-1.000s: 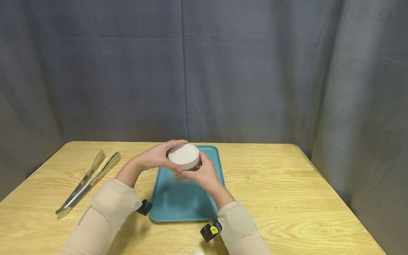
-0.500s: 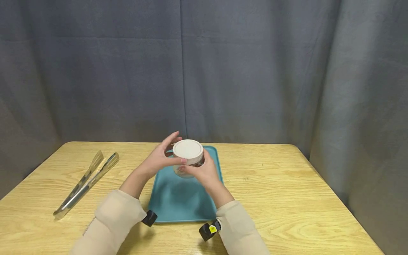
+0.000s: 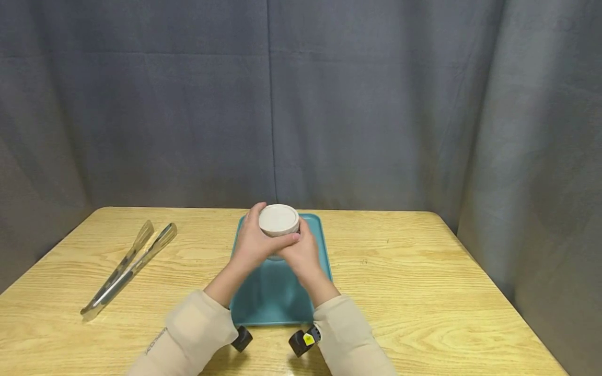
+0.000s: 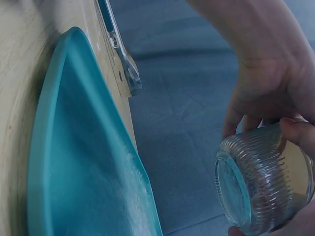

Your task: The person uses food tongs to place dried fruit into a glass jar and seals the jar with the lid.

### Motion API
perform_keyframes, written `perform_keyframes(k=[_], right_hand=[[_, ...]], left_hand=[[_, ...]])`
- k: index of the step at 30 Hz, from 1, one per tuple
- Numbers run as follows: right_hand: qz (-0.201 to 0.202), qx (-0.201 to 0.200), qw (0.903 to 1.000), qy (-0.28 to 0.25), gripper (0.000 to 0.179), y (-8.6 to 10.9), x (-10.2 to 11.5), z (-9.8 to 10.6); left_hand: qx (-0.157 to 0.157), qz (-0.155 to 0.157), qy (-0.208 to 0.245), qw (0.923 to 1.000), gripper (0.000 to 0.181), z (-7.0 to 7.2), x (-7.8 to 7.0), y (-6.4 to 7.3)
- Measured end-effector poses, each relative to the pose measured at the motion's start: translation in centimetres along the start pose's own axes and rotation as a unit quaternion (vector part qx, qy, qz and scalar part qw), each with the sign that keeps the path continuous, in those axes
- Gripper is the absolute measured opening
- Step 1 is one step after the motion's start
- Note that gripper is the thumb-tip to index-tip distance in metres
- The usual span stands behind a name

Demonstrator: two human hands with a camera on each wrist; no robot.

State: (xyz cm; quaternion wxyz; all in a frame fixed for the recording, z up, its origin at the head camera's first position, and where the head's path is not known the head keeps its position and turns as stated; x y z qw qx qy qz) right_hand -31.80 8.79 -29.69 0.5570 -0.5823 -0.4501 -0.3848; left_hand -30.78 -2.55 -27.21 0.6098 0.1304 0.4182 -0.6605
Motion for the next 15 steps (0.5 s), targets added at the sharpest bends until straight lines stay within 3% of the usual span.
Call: perform_keyframes(k=[4,8,12,15], right_hand=[[-0.013,0.009,0.9999,0.002,0.069,0.2,0.0,0.0],[-0.03,0.035,0.9988,-0.019,0.069,0.3,0.0,-0.1],[-0.042,0.056,0.9972,-0.028,0.069,0.5,0.0,-0.2],[-0.048,0.068,0.9959,-0.035,0.069,0.6,0.0,-0.2]], left_hand=[[0.015,-0.01,0.029,0.9994,0.087,0.0,0.2,-0.3],[0.08,-0.026,0.078,0.9934,0.084,-0.1,0.3,-0.5],[0.159,-0.037,0.107,0.9808,0.081,0.1,0.5,-1.0],[0.216,-0.059,0.13,0.966,0.077,0.2,0.6,-1.3]])
Point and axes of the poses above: each hand's wrist, its own y-axis away from the middle knuckle, its own z-axis out of the back of the hand, x = y × z, the point moved 7 cm from there along -y, towards the middle knuckle, and after that the axes turned 14 degrees about -y, right-handed, at the moved point
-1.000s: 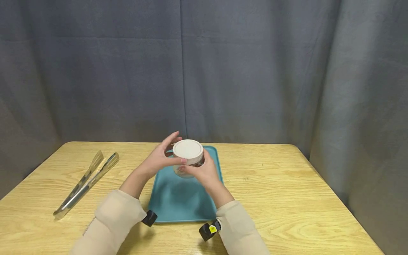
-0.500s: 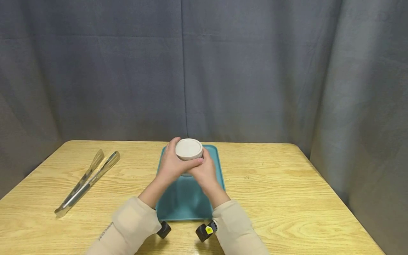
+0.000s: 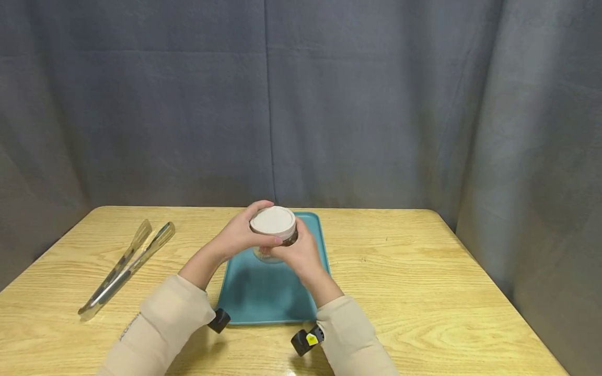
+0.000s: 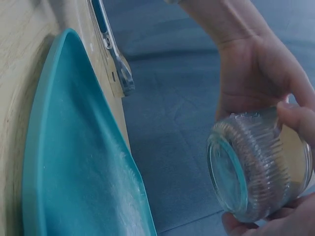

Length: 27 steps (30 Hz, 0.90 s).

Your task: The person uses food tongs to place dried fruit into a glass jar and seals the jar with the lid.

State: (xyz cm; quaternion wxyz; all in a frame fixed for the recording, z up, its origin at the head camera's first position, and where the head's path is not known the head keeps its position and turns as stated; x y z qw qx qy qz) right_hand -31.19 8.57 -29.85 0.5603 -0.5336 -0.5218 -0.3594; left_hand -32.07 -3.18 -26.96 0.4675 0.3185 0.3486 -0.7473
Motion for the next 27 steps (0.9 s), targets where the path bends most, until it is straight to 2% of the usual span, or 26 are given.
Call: perform_keyframes(k=[4,8,11,13,16,19,21,24,27], right_hand=[[-0.003,0.025,0.9996,-0.011,0.068,0.1,0.2,-0.3],[-0.005,0.058,0.998,-0.025,0.067,0.3,0.3,-0.5],[-0.005,0.073,0.9969,-0.028,0.068,0.3,0.3,-0.5],[-0.005,0.075,0.9968,-0.026,0.068,0.3,0.2,-0.5],[-0.007,0.062,0.9977,-0.027,0.067,0.3,0.2,-0.2],[-0.004,0.038,0.9989,-0.026,0.065,0.2,0.3,0.3],[-0.001,0.018,0.9996,-0.022,0.065,0.1,0.4,0.6],[0.01,-0.014,0.9998,-0.006,0.065,-0.1,0.5,0.9],[0.039,-0.044,0.998,0.026,0.067,-0.2,0.7,1.0]], left_hand=[[0.067,-0.037,0.014,0.997,0.073,0.4,0.0,-0.2],[0.125,-0.064,0.032,0.9895,0.075,0.6,0.0,-0.3],[0.156,-0.071,0.047,0.9841,0.08,0.5,0.1,-0.3],[0.159,-0.065,0.048,0.984,0.084,0.6,0.1,-0.2],[0.127,-0.058,0.031,0.9897,0.09,0.7,0.1,0.0],[0.055,-0.039,0.008,0.9977,0.093,0.9,-0.3,0.3],[-0.004,-0.026,-0.015,0.9995,0.096,0.9,-0.8,0.6],[-0.08,-0.01,-0.061,0.9949,0.102,0.6,-1.6,1.1],[-0.139,-0.001,-0.13,0.9816,0.106,0.1,-2.5,1.5]])
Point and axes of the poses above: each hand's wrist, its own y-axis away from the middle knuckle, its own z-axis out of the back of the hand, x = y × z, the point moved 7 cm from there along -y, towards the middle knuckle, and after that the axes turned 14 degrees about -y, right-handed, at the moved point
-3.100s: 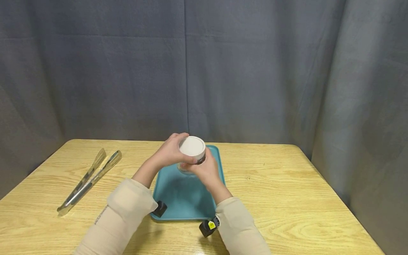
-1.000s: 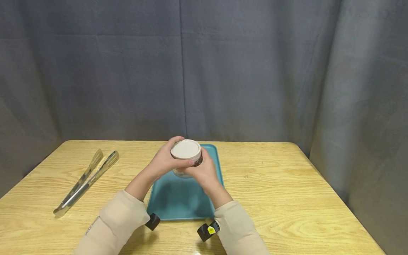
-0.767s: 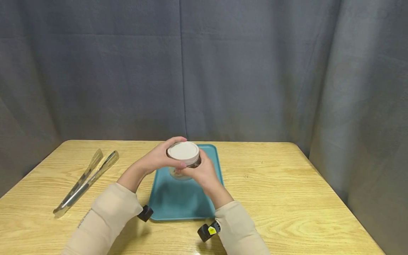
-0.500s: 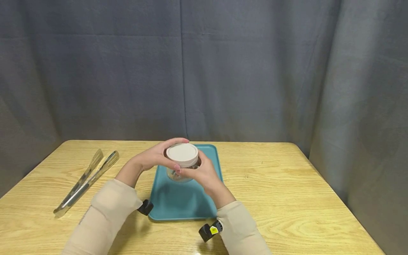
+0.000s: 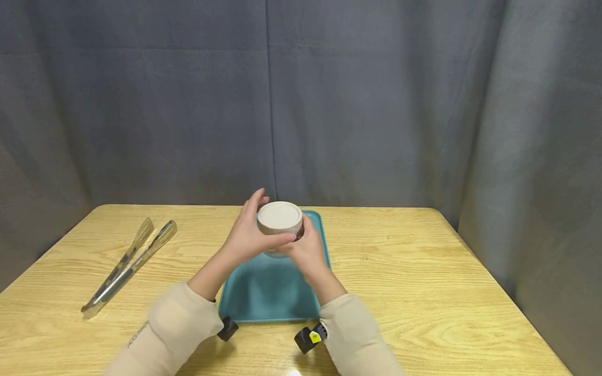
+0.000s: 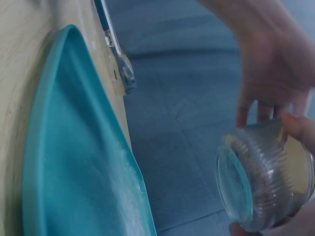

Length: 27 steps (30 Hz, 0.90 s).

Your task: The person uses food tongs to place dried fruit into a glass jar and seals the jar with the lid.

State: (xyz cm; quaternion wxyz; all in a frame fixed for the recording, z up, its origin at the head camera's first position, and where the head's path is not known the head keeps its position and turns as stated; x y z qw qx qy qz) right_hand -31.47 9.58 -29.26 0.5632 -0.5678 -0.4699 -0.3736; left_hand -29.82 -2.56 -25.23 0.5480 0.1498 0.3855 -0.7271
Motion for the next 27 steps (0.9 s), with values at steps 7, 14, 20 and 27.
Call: perform_keyframes(k=[7,14,20,27], right_hand=[[0.069,-0.062,0.9903,0.104,0.061,0.2,0.7,-0.1],[0.017,-0.062,0.9948,0.08,0.059,0.5,0.2,-0.3],[-0.02,-0.012,0.9997,0.005,0.067,0.4,-0.3,0.0],[-0.029,0.023,0.9991,-0.022,0.065,0.6,-0.3,0.1]], left_hand=[[-0.066,0.068,-0.089,0.9915,0.102,-0.9,-0.6,0.1],[-0.075,0.08,-0.099,0.989,0.091,-1.3,-0.6,-0.2],[-0.022,0.02,-0.047,0.9985,0.081,-1.4,-0.4,-0.9],[0.076,-0.021,0.037,0.9962,0.082,-1.6,0.4,-1.4]])
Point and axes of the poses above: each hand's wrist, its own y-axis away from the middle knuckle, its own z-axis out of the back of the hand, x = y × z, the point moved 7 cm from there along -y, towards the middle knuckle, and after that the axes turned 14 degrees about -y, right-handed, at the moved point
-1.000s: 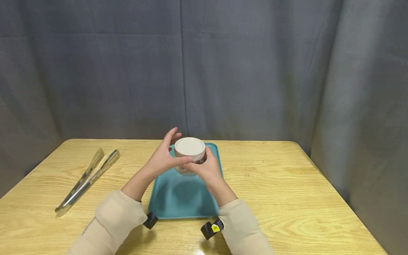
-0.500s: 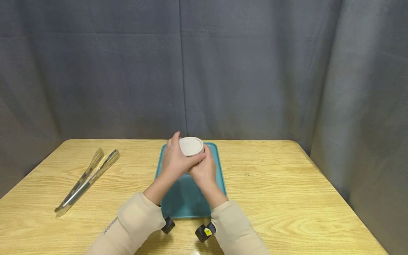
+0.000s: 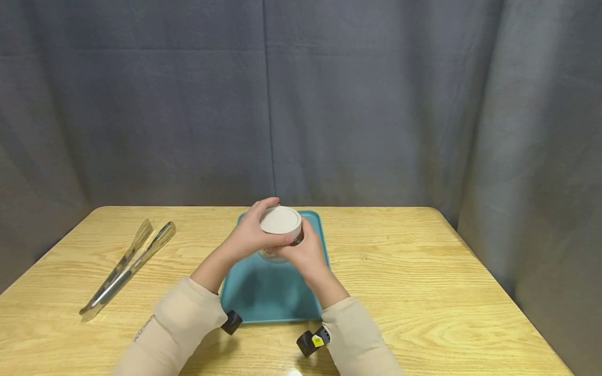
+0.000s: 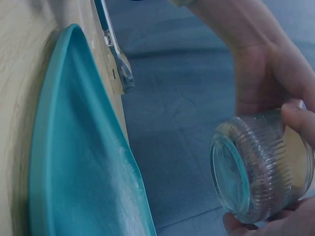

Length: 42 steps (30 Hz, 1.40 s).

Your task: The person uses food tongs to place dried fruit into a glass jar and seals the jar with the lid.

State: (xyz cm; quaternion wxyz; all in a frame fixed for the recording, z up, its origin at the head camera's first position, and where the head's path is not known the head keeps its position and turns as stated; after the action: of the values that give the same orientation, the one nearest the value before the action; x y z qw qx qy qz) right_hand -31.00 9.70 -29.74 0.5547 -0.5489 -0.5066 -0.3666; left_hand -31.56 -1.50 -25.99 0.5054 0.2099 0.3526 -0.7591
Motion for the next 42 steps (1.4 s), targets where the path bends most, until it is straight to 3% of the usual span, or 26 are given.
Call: perform_keyframes(k=[4,8,13,17,22,27,31,36,42], right_hand=[[-0.008,0.037,0.9992,-0.013,0.063,0.3,0.1,-0.2],[-0.013,0.074,0.9967,-0.031,0.061,0.6,0.3,-0.5],[-0.019,0.092,0.9947,-0.042,0.062,0.8,0.4,-0.6],[-0.017,0.06,0.9976,-0.031,0.062,0.7,0.3,-0.3],[0.009,-0.011,0.9999,0.004,0.064,0.3,0.5,0.2],[0.05,-0.038,0.9978,0.022,0.068,0.1,0.9,0.0],[0.067,-0.051,0.9957,0.037,0.068,0.2,1.1,-0.3],[0.062,-0.059,0.9955,0.041,0.069,0.3,1.1,-0.2],[0.041,-0.038,0.9984,0.012,0.068,0.4,0.9,-0.2]], left_hand=[[0.051,-0.032,0.046,0.9971,0.08,0.2,0.1,0.0],[0.1,-0.057,0.087,0.9895,0.077,0.3,0.2,0.1],[0.129,-0.08,0.122,0.9808,0.075,0.4,0.1,0.2],[0.103,-0.063,0.103,0.9873,0.078,0.5,0.2,0.5],[0.032,0.003,0.008,0.9994,0.089,0.4,0.2,1.0],[-0.028,0.053,-0.059,0.9965,0.1,0.2,-0.4,1.3],[-0.062,0.081,-0.081,0.9914,0.099,0.3,-0.4,1.3],[-0.075,0.076,-0.078,0.9912,0.085,0.5,-0.5,1.2],[-0.062,0.056,-0.055,0.995,0.079,0.6,-0.4,1.2]])
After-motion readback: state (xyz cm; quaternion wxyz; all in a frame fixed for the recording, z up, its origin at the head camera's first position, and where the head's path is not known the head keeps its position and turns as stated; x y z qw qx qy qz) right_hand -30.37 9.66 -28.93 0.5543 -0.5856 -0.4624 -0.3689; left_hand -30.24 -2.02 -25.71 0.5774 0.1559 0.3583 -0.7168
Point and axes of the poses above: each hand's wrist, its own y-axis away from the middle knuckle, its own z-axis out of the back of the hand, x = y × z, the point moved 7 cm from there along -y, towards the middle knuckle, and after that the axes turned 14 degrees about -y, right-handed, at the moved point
